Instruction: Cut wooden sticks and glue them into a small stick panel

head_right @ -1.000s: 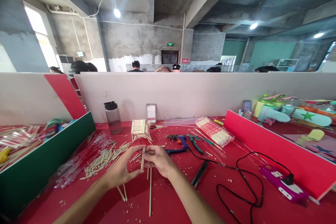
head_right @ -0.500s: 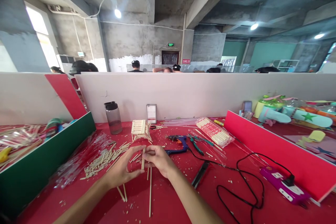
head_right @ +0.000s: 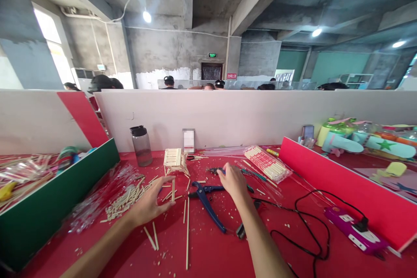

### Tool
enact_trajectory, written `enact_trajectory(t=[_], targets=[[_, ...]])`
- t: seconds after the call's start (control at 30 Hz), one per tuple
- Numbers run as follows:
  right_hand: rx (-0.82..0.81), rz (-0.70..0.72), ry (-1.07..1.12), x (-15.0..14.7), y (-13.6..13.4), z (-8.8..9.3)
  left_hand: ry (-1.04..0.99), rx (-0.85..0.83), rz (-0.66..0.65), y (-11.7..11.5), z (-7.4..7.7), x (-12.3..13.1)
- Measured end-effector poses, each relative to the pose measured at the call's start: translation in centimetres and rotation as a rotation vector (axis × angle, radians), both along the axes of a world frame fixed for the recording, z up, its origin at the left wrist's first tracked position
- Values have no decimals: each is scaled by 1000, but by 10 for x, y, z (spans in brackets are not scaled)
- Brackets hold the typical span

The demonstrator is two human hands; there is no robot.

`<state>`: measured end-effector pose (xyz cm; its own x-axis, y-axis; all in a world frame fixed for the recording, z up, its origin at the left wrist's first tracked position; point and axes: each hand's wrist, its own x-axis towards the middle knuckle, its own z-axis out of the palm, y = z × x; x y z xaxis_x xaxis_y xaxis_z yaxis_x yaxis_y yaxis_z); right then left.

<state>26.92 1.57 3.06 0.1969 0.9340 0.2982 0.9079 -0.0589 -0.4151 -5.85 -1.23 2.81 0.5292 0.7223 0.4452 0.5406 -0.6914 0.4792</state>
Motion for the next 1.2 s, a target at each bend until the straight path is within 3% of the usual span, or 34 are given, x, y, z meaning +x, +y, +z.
enact_trajectory(t=[0.1, 0.27, 0.53, 0.63, 0.77, 1.03, 1.2], targets=[[-146, -116, -93, 15, 6, -12, 11, 14, 7, 0, 0, 0], [-290, -150, 9, 19, 11, -22, 22, 35, 3, 1, -1, 0], [-138, -143, 176, 27, 13, -3, -30, -12, 14, 3, -2, -2], [-30, 30, 449, 20, 11, 3, -71, -41, 25, 4, -4, -3], [145, 448, 1055, 4, 5, 4, -139, -66, 23, 5, -5, -4], [-100, 773, 1087, -21, -10, 4, -187, -87, 15, 8, -5, -4], [-109, 764, 1054, -35, -16, 4, -207, -75, 29, 9, -6, -4]])
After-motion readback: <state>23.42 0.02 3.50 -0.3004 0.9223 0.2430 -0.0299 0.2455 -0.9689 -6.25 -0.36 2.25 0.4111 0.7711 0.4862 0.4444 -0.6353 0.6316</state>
